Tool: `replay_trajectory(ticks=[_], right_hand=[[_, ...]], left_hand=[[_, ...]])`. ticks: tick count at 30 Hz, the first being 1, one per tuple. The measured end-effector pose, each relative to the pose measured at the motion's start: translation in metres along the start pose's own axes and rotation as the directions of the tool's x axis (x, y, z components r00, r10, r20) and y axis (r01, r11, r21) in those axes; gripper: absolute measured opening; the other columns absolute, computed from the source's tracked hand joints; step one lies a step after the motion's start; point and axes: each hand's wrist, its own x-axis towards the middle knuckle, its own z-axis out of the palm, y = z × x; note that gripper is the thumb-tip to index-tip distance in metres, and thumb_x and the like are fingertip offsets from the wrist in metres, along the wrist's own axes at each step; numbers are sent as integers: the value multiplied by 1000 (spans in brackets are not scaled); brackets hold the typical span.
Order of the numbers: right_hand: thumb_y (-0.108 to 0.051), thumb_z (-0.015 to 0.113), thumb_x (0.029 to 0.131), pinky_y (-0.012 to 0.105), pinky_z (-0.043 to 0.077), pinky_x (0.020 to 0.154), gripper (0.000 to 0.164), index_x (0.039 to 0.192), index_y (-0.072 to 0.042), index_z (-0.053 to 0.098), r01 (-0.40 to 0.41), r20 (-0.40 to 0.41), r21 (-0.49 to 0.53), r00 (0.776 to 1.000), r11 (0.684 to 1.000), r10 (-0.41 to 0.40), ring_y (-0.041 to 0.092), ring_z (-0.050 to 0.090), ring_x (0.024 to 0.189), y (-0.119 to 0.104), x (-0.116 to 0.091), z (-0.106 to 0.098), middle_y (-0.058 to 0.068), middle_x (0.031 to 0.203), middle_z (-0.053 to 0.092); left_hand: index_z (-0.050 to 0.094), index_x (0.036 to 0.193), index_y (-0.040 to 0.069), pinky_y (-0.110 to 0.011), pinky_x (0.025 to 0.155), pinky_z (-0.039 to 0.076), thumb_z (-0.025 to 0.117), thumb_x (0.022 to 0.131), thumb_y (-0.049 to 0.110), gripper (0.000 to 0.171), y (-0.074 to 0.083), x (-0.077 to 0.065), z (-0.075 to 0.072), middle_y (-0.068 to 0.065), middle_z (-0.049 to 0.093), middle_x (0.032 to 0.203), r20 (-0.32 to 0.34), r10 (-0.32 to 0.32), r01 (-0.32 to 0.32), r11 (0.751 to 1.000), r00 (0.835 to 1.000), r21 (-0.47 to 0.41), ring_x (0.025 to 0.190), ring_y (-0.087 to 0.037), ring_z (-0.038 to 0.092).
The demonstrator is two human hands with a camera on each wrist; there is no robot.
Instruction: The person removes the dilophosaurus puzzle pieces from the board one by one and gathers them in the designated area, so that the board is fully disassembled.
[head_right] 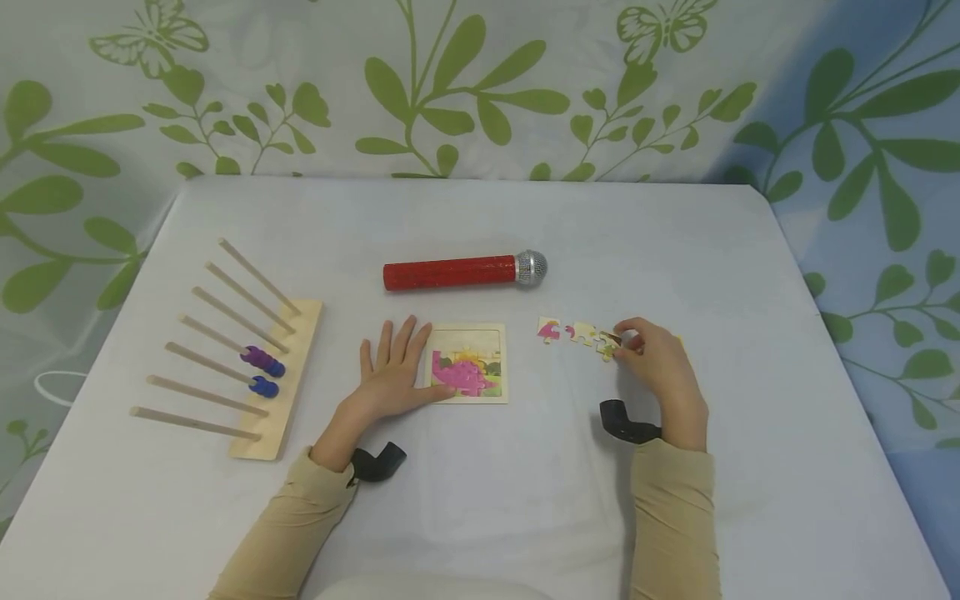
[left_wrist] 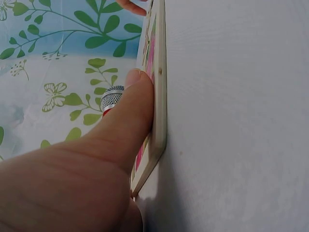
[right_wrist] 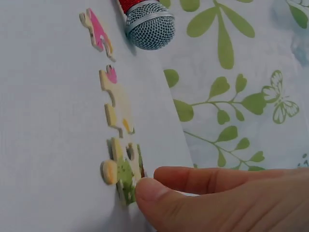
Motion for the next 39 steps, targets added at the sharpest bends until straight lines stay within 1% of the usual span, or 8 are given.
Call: replay_trajectory(ticks=[4,8,13,16,18,22,33,39], right_hand=[[-21,55,85,37,42,63,40,120,-6,44,48,-21,18,999,999,-48,30,50,85,-14,2,5,17,98,52],[-18,57,84,35,43,64,35,117,-6,49,169,-34,32,985,985,-167,25,49,78,-47,6,28,13,95,52],[-17,63,80,27,41,59,36,112,-6,54,385,20,40,922,922,-386,15,47,70,-99,7,75,8,93,52],[-19,66,77,25,42,60,41,114,-5,54,453,48,12,890,891,-453,13,46,70,-123,7,95,7,94,49],[-18,67,76,25,44,64,44,115,-4,54,468,43,-37,884,883,-466,14,47,72,-134,7,102,8,95,48],[-17,69,74,27,46,70,42,111,-4,56,456,7,-103,889,884,-458,16,50,77,-142,8,109,9,94,48],[-11,71,71,29,47,72,39,106,-8,55,441,-52,-70,894,895,-445,16,52,77,-144,7,113,5,92,51],[-5,66,75,31,46,75,28,102,-9,59,432,-109,-81,892,898,-439,16,54,80,-145,8,114,4,87,57]], left_hand=[[0,140,20,-53,93,-15,53,68,66,101,-1,0,1,-3,-12,144,11,-9,8,1000,1000,4,126,-27,-21],[1,140,20,-53,93,-15,52,68,66,100,-1,1,0,-3,-11,144,8,-5,5,1000,1000,6,126,-27,-20],[1,140,20,-53,94,-13,50,68,68,100,1,0,0,-3,-11,144,13,-3,2,1000,1000,27,126,-28,-20],[1,140,20,-54,94,-13,50,67,69,100,0,0,0,-3,-11,144,12,2,-2,1000,1000,31,127,-28,-19],[2,140,20,-54,94,-12,49,67,70,100,1,0,-1,-3,-10,144,10,3,-3,999,1000,33,127,-28,-19],[2,140,21,-54,94,-13,49,67,70,101,0,0,-1,-3,-10,144,9,1,-1,999,1000,33,126,-28,-19],[0,140,22,-54,93,-14,49,66,71,101,-1,1,-2,-1,-13,144,26,-10,10,1000,1000,23,126,-27,-21],[1,140,21,-54,93,-14,51,67,68,100,0,1,-1,-2,-11,144,20,-4,3,1000,1000,14,126,-28,-20]])
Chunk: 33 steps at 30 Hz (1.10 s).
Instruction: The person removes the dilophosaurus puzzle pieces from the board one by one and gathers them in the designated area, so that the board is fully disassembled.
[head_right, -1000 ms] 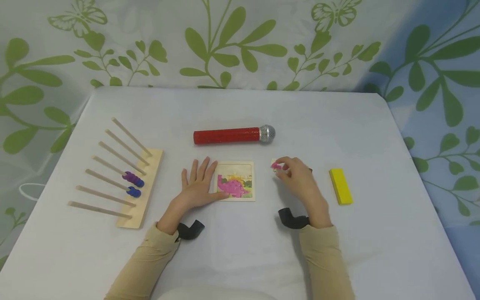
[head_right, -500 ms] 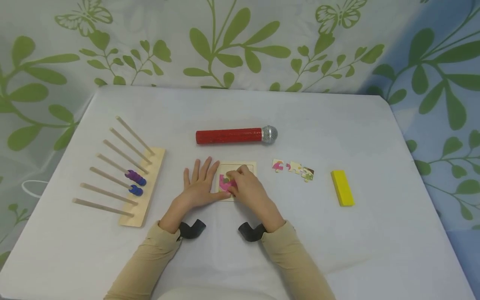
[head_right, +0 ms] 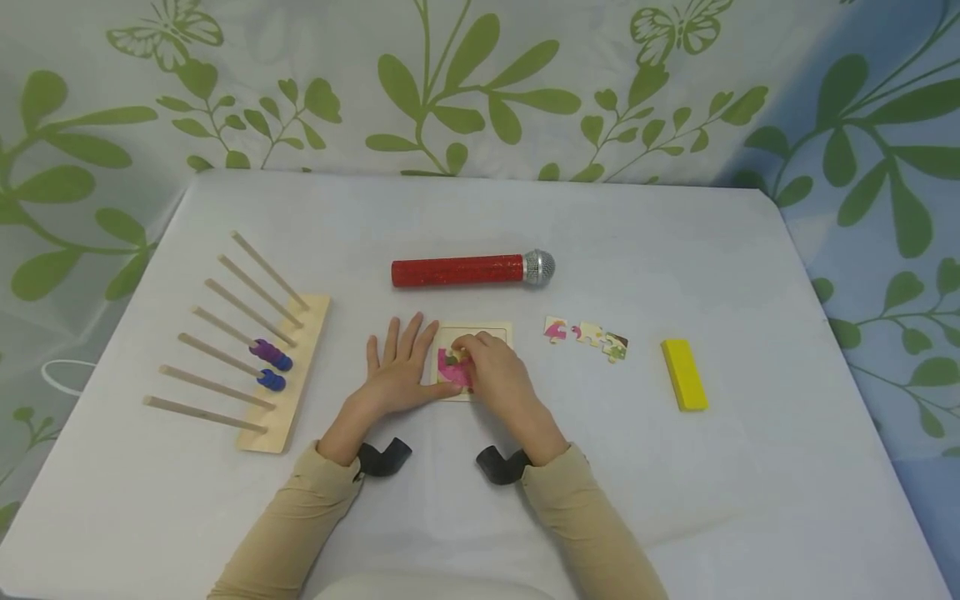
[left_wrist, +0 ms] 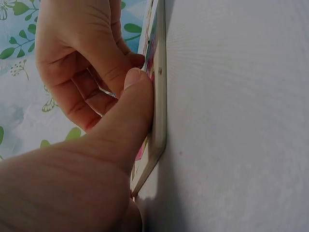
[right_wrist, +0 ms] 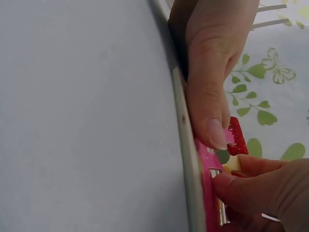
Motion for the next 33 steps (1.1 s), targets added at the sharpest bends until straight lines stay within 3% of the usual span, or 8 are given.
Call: replay_trajectory(ticks=[5,11,17,20,26,33], right_hand=[[-9,64,78,31,45,77,26,104,-10,60,-34,-2,35,999,999,34,17,52,84,6,0,-2,3,90,58],[-13,59,82,29,40,62,25,107,-8,60,-86,-15,171,996,982,90,17,46,73,34,-10,-23,6,90,54],[-7,59,81,28,35,56,25,106,-6,60,-140,-111,135,982,981,155,16,40,67,76,-37,-45,6,78,51],[-5,58,82,28,37,57,26,107,-6,60,-187,-106,111,974,976,199,18,40,67,89,-45,-50,6,78,51],[-6,57,83,30,38,61,27,109,-5,59,-228,-15,116,973,967,231,20,41,71,97,-49,-50,8,81,51],[-5,59,81,30,39,60,32,113,-8,55,-213,-35,111,975,971,219,19,42,70,94,-48,-52,7,81,52]], left_hand=[[0,140,22,-53,94,-14,50,67,69,100,0,0,0,-2,-12,144,4,-7,7,1000,1000,9,126,-27,-21],[1,140,21,-53,94,-14,51,67,69,101,0,-1,0,-2,-11,144,-7,-9,9,1000,1000,6,126,-27,-20],[2,140,20,-53,93,-15,53,67,67,101,-1,-1,4,-3,-11,144,-11,-4,4,1000,1000,-9,126,-27,-21],[1,140,21,-52,93,-16,52,67,67,101,-3,0,6,-2,-11,144,-21,-12,12,1000,1000,3,126,-26,-21],[2,140,21,-52,93,-17,53,66,67,101,-2,1,5,-2,-11,144,-18,-5,5,1000,1000,-14,126,-26,-22],[1,140,21,-52,93,-17,53,66,67,102,-1,2,3,-2,-12,144,-6,-11,11,1000,1000,-15,126,-26,-22]])
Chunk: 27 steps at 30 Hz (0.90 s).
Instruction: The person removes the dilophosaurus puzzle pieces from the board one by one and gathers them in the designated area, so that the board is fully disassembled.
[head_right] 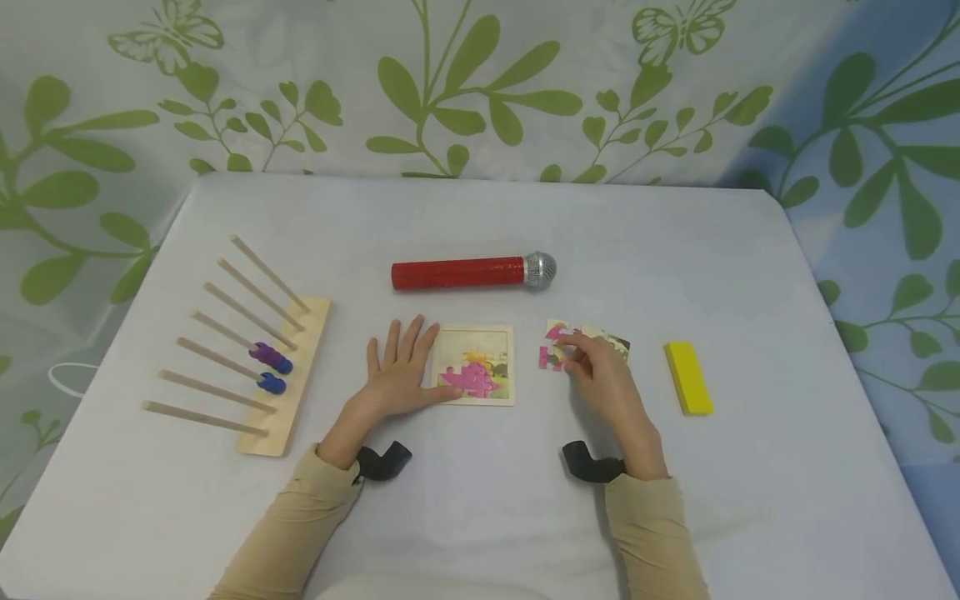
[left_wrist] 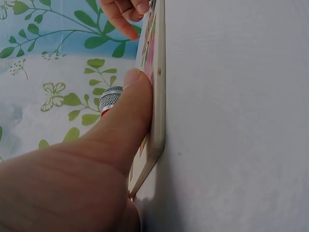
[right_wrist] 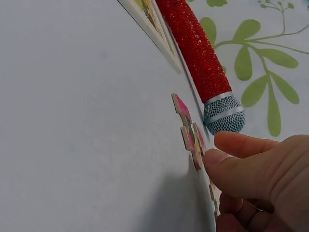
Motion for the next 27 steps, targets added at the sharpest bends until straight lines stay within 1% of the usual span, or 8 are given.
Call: replay_trajectory(ticks=[3,5,10,12,16,21,24,27], right_hand=[[-7,60,81,29,40,61,32,112,-7,55,41,6,15,999,999,-41,18,42,72,-13,2,6,6,82,51],[-9,61,80,31,40,63,33,113,-6,54,88,27,23,996,996,-89,18,43,74,-26,4,13,6,85,51],[-18,66,77,31,40,65,46,119,-5,51,212,105,-7,972,977,-210,17,44,78,-57,8,38,10,95,51],[-21,67,77,29,40,64,50,121,-5,50,228,119,-36,968,973,-222,16,43,78,-63,10,46,10,96,50],[-23,67,76,27,38,61,53,123,-7,49,215,121,-75,971,974,-205,15,41,76,-69,14,53,8,90,48],[-23,67,76,26,35,58,51,122,-9,50,175,162,-75,973,982,-161,16,39,74,-72,17,52,6,85,46],[-22,68,75,26,37,60,51,122,-11,49,147,169,-61,976,987,-135,16,40,76,-74,18,51,6,87,46],[-20,69,74,29,42,66,52,121,-14,48,137,151,-37,980,990,-130,17,43,80,-76,17,50,8,93,46]], left_hand=[[1,140,21,-52,93,-16,53,66,68,102,0,0,-1,-3,-12,144,-2,-4,4,1000,1000,8,126,-27,-21],[2,140,20,-53,93,-16,52,66,68,102,0,0,-1,-3,-12,144,-7,-2,2,1000,1000,10,126,-27,-21],[3,140,20,-54,93,-14,52,66,69,101,0,-1,-3,-4,-10,144,-14,11,-11,1000,1000,24,127,-28,-19],[3,140,20,-54,94,-13,51,66,70,102,0,-2,-3,-4,-10,144,-14,15,-15,1000,1000,27,127,-28,-19],[2,140,20,-54,94,-13,49,66,71,102,0,-1,-3,-3,-11,144,-6,15,-14,999,1000,36,127,-28,-19],[3,140,19,-55,93,-13,50,66,70,102,1,-1,-3,-4,-10,144,-3,8,-8,999,1000,42,127,-29,-18],[3,140,19,-55,93,-13,50,66,70,102,1,0,-3,-5,-10,144,-4,10,-9,999,1000,46,127,-30,-18],[2,140,19,-55,93,-13,49,66,70,102,1,0,-3,-4,-11,144,4,3,-3,999,1000,47,126,-29,-19]])
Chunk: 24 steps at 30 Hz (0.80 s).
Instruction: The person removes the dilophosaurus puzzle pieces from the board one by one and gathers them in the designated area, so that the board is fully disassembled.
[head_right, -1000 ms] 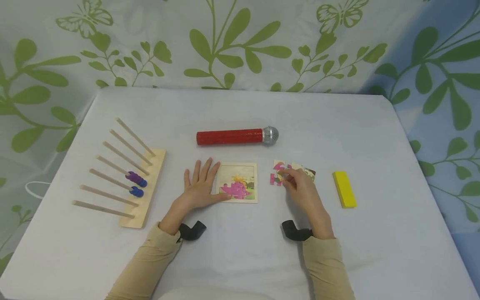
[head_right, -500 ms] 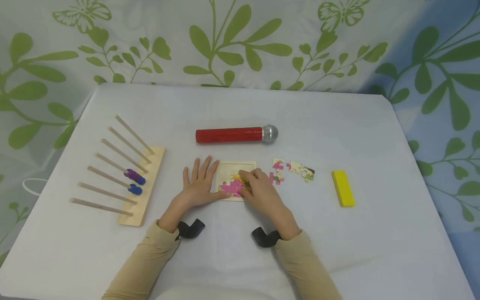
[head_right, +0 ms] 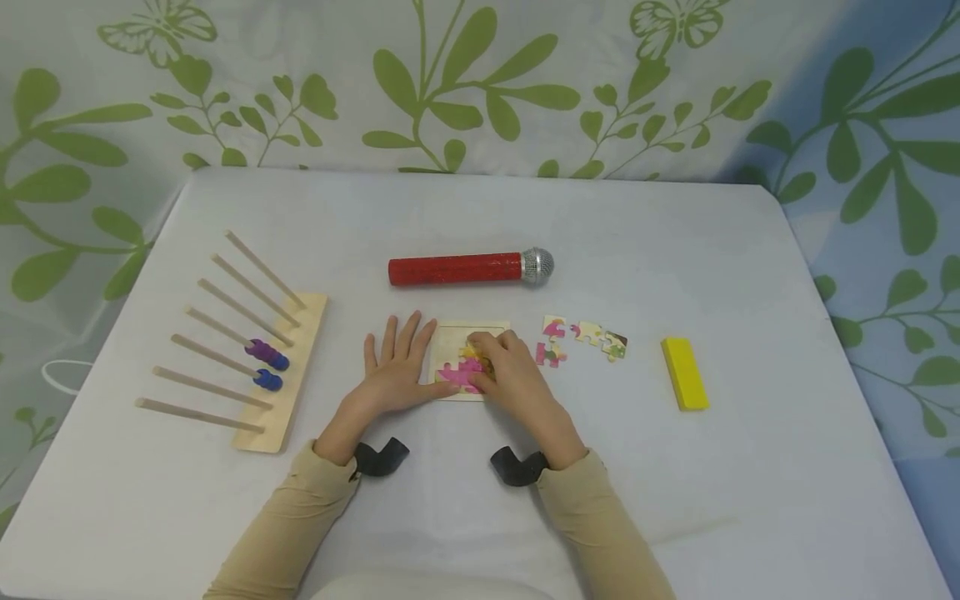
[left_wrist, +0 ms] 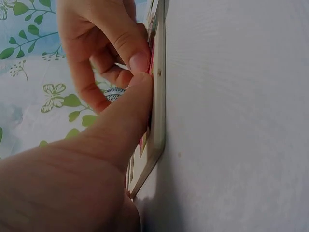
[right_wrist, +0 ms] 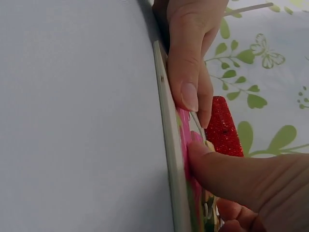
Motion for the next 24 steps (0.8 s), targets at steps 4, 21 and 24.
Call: replay_trajectory(ticks=[4,21,24], right_hand=[[-14,70,72,32,46,72,53,119,-14,46,26,-19,36,1000,999,-25,18,46,83,-3,0,0,9,100,46],[-18,65,78,27,41,57,44,118,-13,47,-93,-18,150,995,984,97,16,46,69,34,-20,-37,1,79,53],[-19,64,79,25,40,55,44,119,-14,46,-152,-47,128,986,980,159,17,45,66,56,-37,-52,2,77,52]], left_hand=[[1,140,19,-55,93,-13,49,67,69,101,0,0,0,-4,-12,144,8,-8,8,1000,1000,-1,126,-29,-20],[2,140,20,-54,93,-14,51,68,67,100,2,-2,0,-3,-11,144,1,1,-1,1000,1000,-31,126,-28,-19],[2,140,20,-54,93,-14,52,68,66,100,2,-2,-1,-3,-11,144,5,-4,4,999,1000,-37,126,-28,-20]])
